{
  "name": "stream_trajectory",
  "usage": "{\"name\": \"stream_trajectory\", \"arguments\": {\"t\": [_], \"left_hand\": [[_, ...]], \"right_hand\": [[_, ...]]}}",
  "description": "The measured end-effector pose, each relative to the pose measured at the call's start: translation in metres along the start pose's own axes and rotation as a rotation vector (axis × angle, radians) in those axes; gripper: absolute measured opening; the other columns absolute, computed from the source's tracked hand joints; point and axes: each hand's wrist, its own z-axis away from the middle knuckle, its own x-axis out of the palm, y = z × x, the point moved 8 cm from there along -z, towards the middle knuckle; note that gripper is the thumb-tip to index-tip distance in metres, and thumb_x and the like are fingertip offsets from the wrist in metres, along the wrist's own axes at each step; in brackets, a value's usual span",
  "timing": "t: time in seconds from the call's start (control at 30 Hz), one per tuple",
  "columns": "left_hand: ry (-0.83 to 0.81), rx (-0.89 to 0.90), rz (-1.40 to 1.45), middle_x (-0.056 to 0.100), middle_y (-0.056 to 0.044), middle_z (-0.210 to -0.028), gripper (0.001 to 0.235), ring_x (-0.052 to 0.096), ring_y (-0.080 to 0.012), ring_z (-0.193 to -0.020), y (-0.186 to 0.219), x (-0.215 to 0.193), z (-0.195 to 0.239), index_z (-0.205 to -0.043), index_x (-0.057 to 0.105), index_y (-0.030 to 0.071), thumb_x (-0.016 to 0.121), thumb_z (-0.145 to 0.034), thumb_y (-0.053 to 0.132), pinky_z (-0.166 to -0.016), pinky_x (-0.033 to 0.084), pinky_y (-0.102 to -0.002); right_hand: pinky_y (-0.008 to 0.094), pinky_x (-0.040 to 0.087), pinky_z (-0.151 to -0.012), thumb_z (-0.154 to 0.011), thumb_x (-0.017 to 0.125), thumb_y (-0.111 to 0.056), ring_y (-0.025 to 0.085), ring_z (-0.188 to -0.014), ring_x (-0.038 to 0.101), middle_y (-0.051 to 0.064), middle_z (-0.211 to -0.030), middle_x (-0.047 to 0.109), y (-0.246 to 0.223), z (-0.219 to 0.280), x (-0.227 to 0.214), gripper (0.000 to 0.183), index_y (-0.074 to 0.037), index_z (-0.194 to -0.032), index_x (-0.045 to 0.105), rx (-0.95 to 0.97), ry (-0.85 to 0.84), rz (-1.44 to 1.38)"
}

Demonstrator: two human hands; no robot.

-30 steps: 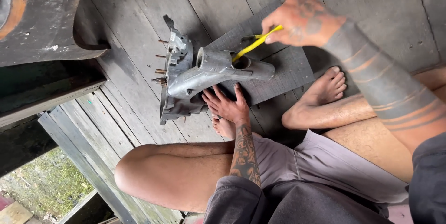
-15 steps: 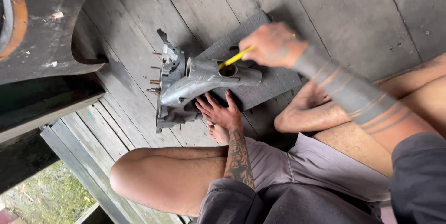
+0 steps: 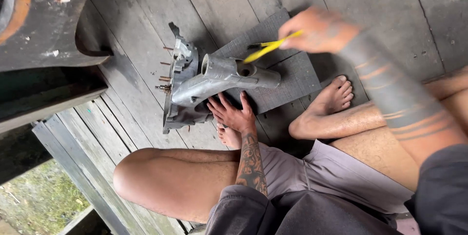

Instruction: The person cleans the interior of a motorcycle engine casing using a small brush.

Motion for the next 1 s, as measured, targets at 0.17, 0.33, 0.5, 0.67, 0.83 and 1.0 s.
{"name": "stream_trajectory", "arguments": {"t": [0.17,0.33,0.5,0.67,0.83,1.0], "left_hand": [[0.020,-0.003,0.006,0.039,-0.021,-0.158,0.081,0.033,-0.0423,-0.148,0.001,-0.001,-0.001,-0.145,0.050,0.015,0.065,-0.084,0.065,-0.115,0.028,-0.053],[0.001,0.013,-0.016,0.043,-0.024,-0.153,0.078,0.037,-0.0449,-0.145,0.008,-0.006,-0.003,-0.142,0.052,0.012,0.064,-0.086,0.065,-0.115,0.029,-0.053],[-0.095,-0.062,0.047,0.032,-0.021,-0.163,0.080,0.026,-0.0439,-0.152,0.006,-0.004,-0.002,-0.148,0.048,0.010,0.062,-0.087,0.060,-0.120,0.024,-0.057],[-0.102,-0.068,0.041,0.034,-0.023,-0.160,0.079,0.028,-0.0457,-0.150,0.009,-0.004,-0.003,-0.146,0.049,0.010,0.063,-0.086,0.060,-0.118,0.027,-0.059],[-0.111,-0.071,0.042,0.034,-0.023,-0.160,0.080,0.028,-0.0466,-0.150,0.007,-0.005,-0.002,-0.146,0.048,0.010,0.062,-0.087,0.061,-0.117,0.028,-0.060],[-0.117,-0.068,0.069,0.036,-0.026,-0.157,0.077,0.029,-0.0478,-0.149,0.011,-0.010,-0.006,-0.141,0.052,0.007,0.063,-0.086,0.060,-0.117,0.028,-0.060]], "right_hand": [[0.052,0.052,-0.100,-0.099,0.061,-0.039,0.040,-0.115,0.067,0.005,-0.115,0.077,0.012,0.028,-0.043,0.025,-0.039,-0.119,0.075,0.091,0.106,0.158],[0.044,0.055,-0.097,-0.096,0.060,-0.041,0.032,-0.110,0.071,0.000,-0.108,0.079,-0.034,-0.004,0.025,0.023,-0.038,-0.111,0.076,-0.089,0.006,0.197],[0.040,0.055,-0.081,-0.097,0.059,-0.041,0.023,-0.083,0.070,-0.003,-0.079,0.072,0.037,0.000,-0.021,0.018,-0.030,-0.095,0.074,-0.018,0.131,0.601],[0.040,0.047,-0.055,-0.096,0.067,-0.036,0.026,-0.051,0.061,0.004,-0.057,0.065,-0.022,0.027,-0.037,0.017,-0.026,-0.105,0.077,-0.073,0.207,0.455],[0.041,0.044,-0.053,-0.090,0.069,-0.028,0.026,-0.050,0.061,0.004,-0.058,0.066,-0.043,-0.001,0.016,0.014,-0.019,-0.100,0.075,-0.212,0.057,0.212],[0.035,0.043,-0.058,-0.095,0.064,-0.032,0.020,-0.058,0.058,0.003,-0.072,0.072,-0.018,0.015,-0.024,0.020,-0.018,-0.099,0.077,0.047,-0.071,0.331]]}}
